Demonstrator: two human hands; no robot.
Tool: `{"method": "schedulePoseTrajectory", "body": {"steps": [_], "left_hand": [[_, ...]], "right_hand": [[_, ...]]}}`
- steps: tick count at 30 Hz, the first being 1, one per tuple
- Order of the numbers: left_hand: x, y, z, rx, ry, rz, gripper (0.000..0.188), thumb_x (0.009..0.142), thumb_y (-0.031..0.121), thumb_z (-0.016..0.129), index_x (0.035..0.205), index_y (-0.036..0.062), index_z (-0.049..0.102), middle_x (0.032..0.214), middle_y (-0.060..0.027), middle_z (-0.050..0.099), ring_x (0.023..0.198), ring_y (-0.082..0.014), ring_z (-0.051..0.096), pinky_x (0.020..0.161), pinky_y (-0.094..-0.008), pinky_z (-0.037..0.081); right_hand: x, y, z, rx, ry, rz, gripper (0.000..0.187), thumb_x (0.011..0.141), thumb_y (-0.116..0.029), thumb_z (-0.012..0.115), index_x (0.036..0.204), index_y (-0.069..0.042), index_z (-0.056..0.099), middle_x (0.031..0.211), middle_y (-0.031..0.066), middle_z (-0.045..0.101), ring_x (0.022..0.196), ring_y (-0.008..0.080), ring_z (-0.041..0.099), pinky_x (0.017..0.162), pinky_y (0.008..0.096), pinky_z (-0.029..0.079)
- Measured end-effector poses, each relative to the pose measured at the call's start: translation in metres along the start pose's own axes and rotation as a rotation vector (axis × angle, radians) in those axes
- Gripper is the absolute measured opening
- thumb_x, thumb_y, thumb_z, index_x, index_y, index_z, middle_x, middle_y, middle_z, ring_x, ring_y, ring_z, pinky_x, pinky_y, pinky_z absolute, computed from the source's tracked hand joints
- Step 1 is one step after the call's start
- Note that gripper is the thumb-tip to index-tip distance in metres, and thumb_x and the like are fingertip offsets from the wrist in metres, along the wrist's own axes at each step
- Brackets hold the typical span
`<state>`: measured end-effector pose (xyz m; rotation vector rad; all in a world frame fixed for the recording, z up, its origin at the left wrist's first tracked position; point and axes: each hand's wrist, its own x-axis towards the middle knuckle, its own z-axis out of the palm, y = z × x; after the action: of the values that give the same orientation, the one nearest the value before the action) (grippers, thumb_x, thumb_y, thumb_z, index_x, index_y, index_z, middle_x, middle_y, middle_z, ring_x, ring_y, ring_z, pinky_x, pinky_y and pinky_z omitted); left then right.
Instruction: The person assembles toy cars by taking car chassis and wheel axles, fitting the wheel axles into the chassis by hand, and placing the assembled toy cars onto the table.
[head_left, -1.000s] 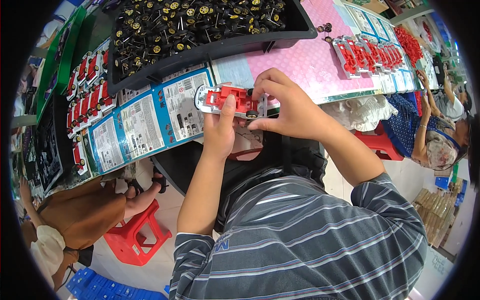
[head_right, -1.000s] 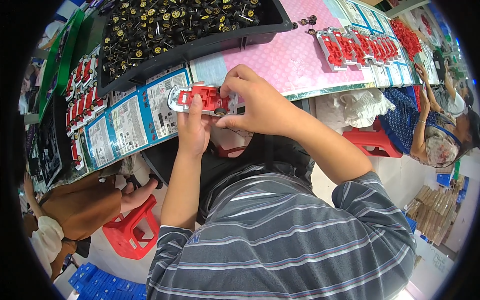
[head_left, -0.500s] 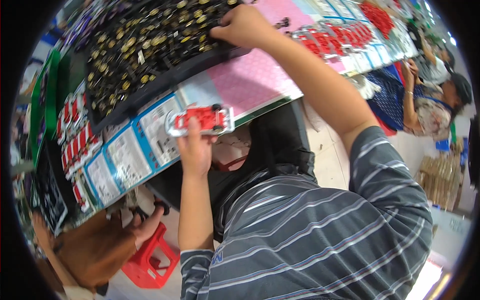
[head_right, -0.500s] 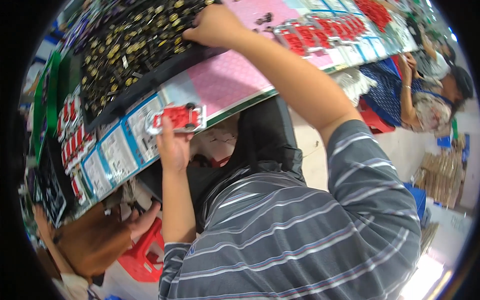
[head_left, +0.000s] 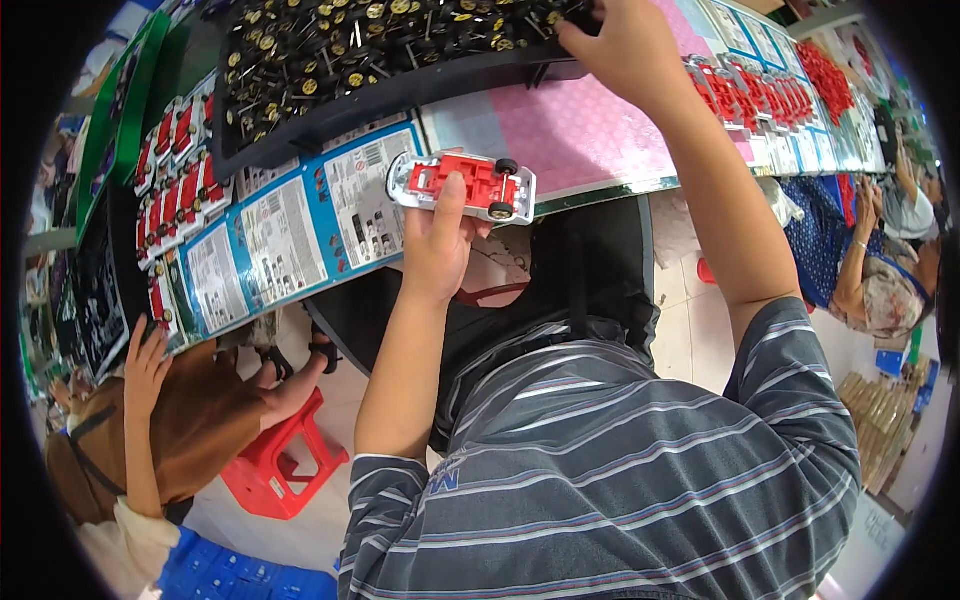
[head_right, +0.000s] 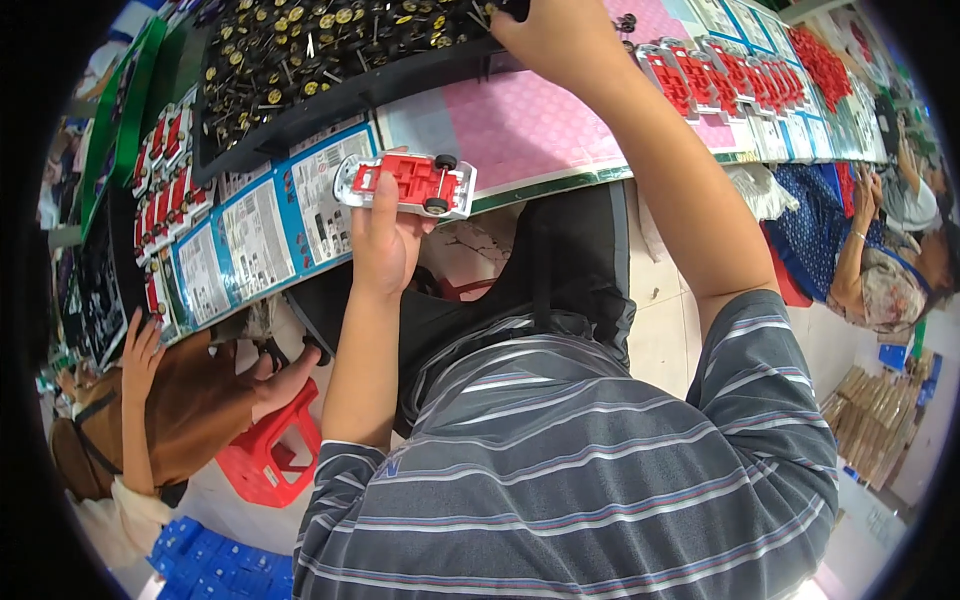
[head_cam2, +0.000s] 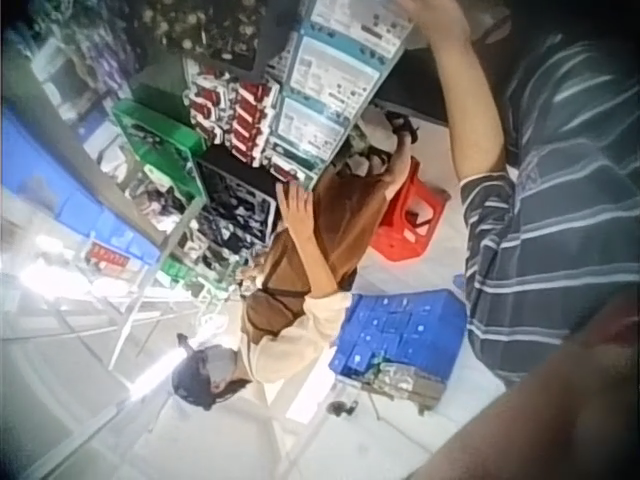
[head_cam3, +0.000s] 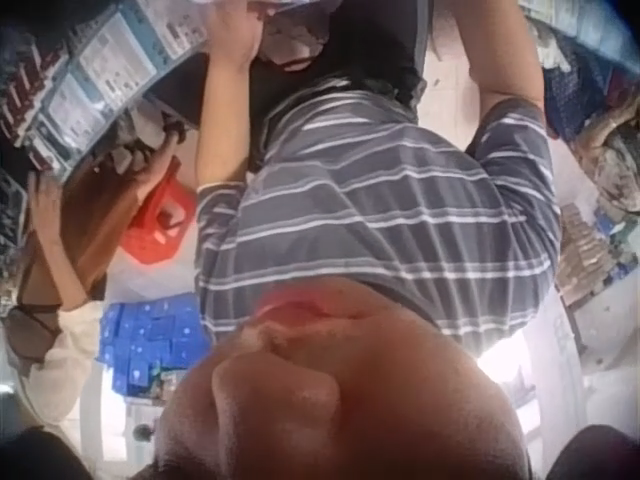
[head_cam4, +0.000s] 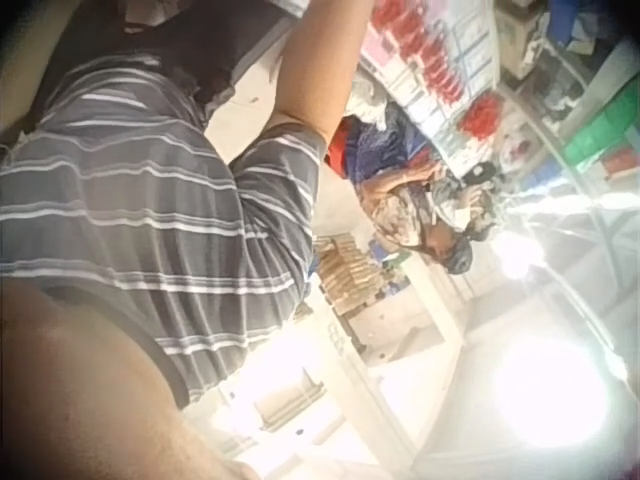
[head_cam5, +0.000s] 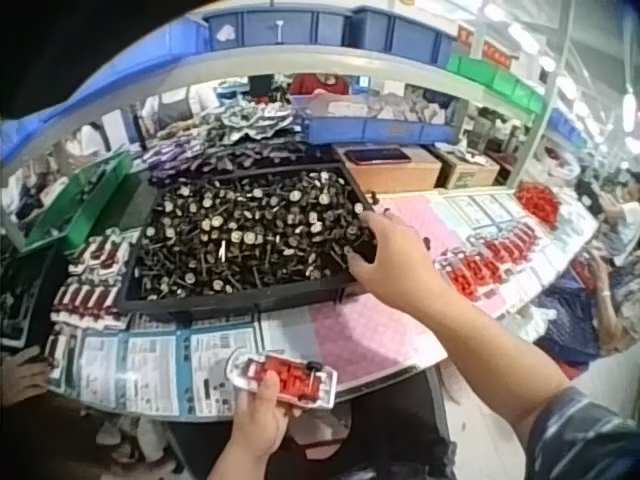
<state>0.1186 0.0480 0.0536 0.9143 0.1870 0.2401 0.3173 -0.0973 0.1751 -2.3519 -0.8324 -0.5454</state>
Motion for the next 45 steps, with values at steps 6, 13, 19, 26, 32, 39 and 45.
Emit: {"method": "schedulePoseTrajectory", "body": {"steps": [6, 13, 19, 26, 32, 39, 45], "left_hand": [[-0.005, 0.000, -0.005, 0.122, 0.031, -0.001, 0.035, 0.097, 0.028, 0.069, 0.121, 0.0052, 0.056, 0.099, -0.0029, 0.066, 0.079, -0.0089, 0.059, 0.064, -0.0239, 0.048], [-0.005, -0.002, -0.007, 0.218, -0.044, 0.027, 0.022, 0.094, 0.012, 0.069, 0.112, 0.0029, 0.060, 0.096, -0.0020, 0.065, 0.076, -0.0089, 0.058, 0.066, -0.0251, 0.047], [-0.006, -0.003, -0.016, 0.351, -0.118, 0.009, 0.011, 0.093, 0.009, 0.067, 0.098, -0.0001, 0.065, 0.087, -0.0035, 0.066, 0.075, -0.0109, 0.059, 0.066, -0.0269, 0.048], [-0.008, 0.000, -0.013, 0.317, -0.111, -0.008, 0.014, 0.094, 0.010, 0.068, 0.102, -0.0005, 0.064, 0.089, -0.0029, 0.066, 0.076, -0.0109, 0.059, 0.067, -0.0269, 0.049], [-0.019, 0.006, -0.016, 0.285, -0.069, -0.031, 0.023, 0.098, 0.018, 0.065, 0.114, 0.0024, 0.061, 0.099, -0.0019, 0.067, 0.080, -0.0086, 0.060, 0.067, -0.0255, 0.049], [-0.065, 0.059, -0.090, 0.174, 0.205, 0.155, 0.032, 0.106, 0.015, 0.049, 0.134, 0.0006, 0.046, 0.126, -0.0143, 0.061, 0.109, -0.0228, 0.065, 0.091, -0.0397, 0.056], [-0.091, 0.171, -0.169, 0.545, 0.676, 0.188, 0.032, 0.104, 0.027, 0.057, 0.127, 0.0041, 0.053, 0.114, -0.0079, 0.066, 0.093, -0.0157, 0.068, 0.077, -0.0320, 0.057]], "right_hand": [[-0.051, -0.043, 0.020, 0.783, -0.411, -0.035, 0.051, 0.083, -0.006, 0.078, 0.129, 0.000, 0.057, 0.117, 0.0091, 0.064, 0.108, 0.0179, 0.063, 0.097, 0.0341, 0.052], [-0.078, -0.079, 0.045, 0.557, -0.483, -0.124, 0.052, 0.072, -0.010, 0.081, 0.120, 0.001, 0.063, 0.111, 0.0170, 0.067, 0.097, 0.0283, 0.069, 0.087, 0.0358, 0.056], [-0.079, -0.085, 0.044, 0.511, -0.544, -0.080, 0.051, 0.075, -0.016, 0.081, 0.120, 0.001, 0.064, 0.107, 0.0178, 0.070, 0.092, 0.0283, 0.070, 0.085, 0.0354, 0.056], [-0.083, -0.082, 0.043, 0.512, -0.557, -0.069, 0.051, 0.077, -0.018, 0.081, 0.121, 0.000, 0.064, 0.108, 0.0190, 0.069, 0.091, 0.0285, 0.069, 0.086, 0.0367, 0.055], [-0.089, -0.077, 0.028, 0.626, -0.402, -0.168, 0.049, 0.079, -0.017, 0.080, 0.122, 0.000, 0.063, 0.111, 0.0163, 0.068, 0.100, 0.0263, 0.067, 0.086, 0.0357, 0.054], [-0.120, 0.027, -0.027, 0.162, -0.123, 0.057, 0.027, 0.086, -0.010, 0.074, 0.111, 0.000, 0.068, 0.107, 0.0134, 0.069, 0.095, 0.0228, 0.067, 0.084, 0.0333, 0.053], [-0.144, 0.125, -0.064, -0.332, -0.157, 0.147, 0.039, 0.086, -0.007, 0.072, 0.125, -0.005, 0.064, 0.125, 0.0173, 0.064, 0.121, 0.0356, 0.059, 0.102, 0.0415, 0.047]]}}
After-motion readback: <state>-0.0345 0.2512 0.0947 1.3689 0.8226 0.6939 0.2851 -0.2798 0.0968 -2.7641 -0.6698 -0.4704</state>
